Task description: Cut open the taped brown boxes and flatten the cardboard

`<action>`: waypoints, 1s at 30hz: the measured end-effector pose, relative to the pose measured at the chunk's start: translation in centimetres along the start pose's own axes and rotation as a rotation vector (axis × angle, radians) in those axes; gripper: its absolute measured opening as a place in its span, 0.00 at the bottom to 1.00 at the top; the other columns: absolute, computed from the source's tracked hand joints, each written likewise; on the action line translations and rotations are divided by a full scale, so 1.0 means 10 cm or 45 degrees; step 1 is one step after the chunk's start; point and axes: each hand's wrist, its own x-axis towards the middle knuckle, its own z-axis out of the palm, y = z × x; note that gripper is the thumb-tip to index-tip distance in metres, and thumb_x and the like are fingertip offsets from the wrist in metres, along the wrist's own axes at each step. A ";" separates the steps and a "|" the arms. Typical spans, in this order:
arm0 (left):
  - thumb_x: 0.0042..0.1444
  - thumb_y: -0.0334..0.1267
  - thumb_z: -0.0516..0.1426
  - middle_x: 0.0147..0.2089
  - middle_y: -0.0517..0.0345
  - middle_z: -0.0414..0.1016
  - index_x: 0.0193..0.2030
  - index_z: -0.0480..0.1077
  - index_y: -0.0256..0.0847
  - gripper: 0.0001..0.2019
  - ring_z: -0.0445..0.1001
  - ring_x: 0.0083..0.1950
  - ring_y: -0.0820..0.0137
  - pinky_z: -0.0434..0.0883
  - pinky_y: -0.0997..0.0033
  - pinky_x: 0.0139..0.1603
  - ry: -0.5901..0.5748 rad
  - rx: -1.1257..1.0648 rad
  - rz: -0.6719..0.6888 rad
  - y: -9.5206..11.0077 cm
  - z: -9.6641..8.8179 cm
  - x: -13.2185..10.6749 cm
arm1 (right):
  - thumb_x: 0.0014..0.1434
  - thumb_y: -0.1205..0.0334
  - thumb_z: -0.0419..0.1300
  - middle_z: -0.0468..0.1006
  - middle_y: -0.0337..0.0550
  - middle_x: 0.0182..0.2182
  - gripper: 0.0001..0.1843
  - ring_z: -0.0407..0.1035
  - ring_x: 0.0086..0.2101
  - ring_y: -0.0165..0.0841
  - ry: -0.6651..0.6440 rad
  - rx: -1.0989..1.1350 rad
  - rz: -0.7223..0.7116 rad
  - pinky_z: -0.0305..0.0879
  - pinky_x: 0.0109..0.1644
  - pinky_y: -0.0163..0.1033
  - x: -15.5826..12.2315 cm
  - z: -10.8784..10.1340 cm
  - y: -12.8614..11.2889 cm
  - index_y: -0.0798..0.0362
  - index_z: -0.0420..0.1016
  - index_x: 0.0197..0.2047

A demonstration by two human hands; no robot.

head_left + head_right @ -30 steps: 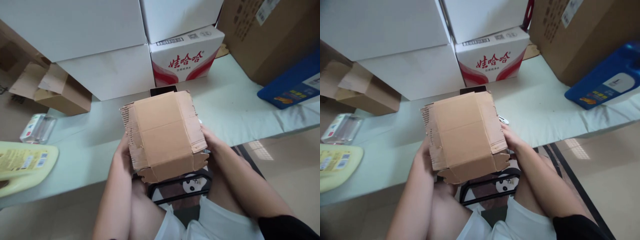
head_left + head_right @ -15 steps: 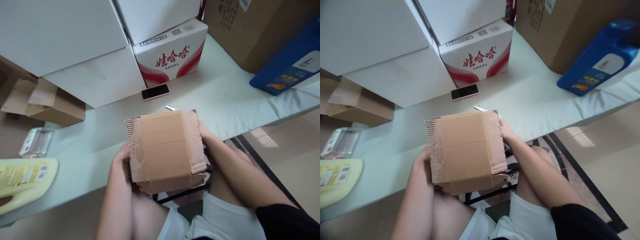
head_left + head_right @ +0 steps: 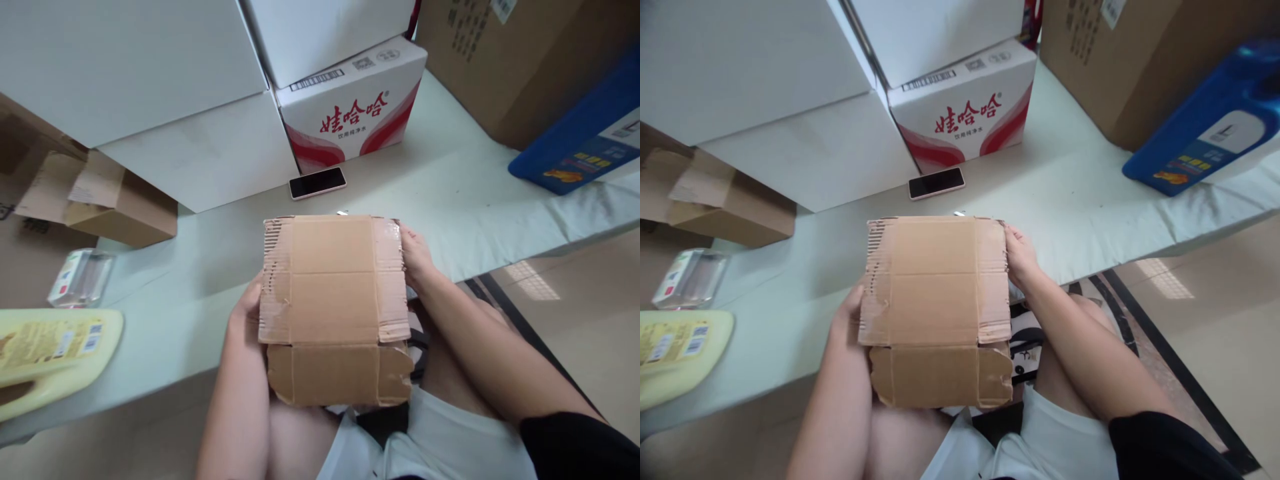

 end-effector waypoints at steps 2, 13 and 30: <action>0.45 0.40 0.68 0.36 0.51 0.84 0.39 0.78 0.41 0.13 0.84 0.43 0.51 0.81 0.57 0.39 0.038 0.003 -0.016 -0.02 -0.04 0.07 | 0.47 0.27 0.63 0.74 0.36 0.21 0.30 0.72 0.27 0.35 -0.094 0.059 0.059 0.67 0.30 0.39 -0.02 0.00 0.00 0.48 0.74 0.33; 0.38 0.45 0.73 0.38 0.46 0.84 0.40 0.78 0.37 0.23 0.82 0.50 0.49 0.78 0.55 0.51 -0.133 0.010 0.139 -0.06 -0.21 0.18 | 0.43 0.44 0.74 0.81 0.36 0.28 0.24 0.73 0.29 0.32 -0.084 -0.106 0.015 0.69 0.34 0.36 -0.08 0.06 0.09 0.49 0.76 0.37; 0.50 0.38 0.67 0.44 0.48 0.83 0.41 0.76 0.39 0.11 0.81 0.52 0.56 0.76 0.57 0.54 0.279 -0.579 0.499 -0.09 -0.16 0.48 | 0.41 0.45 0.77 0.76 0.37 0.20 0.24 0.62 0.14 0.27 -0.244 -0.212 0.115 0.60 0.14 0.33 -0.45 0.11 0.34 0.50 0.73 0.33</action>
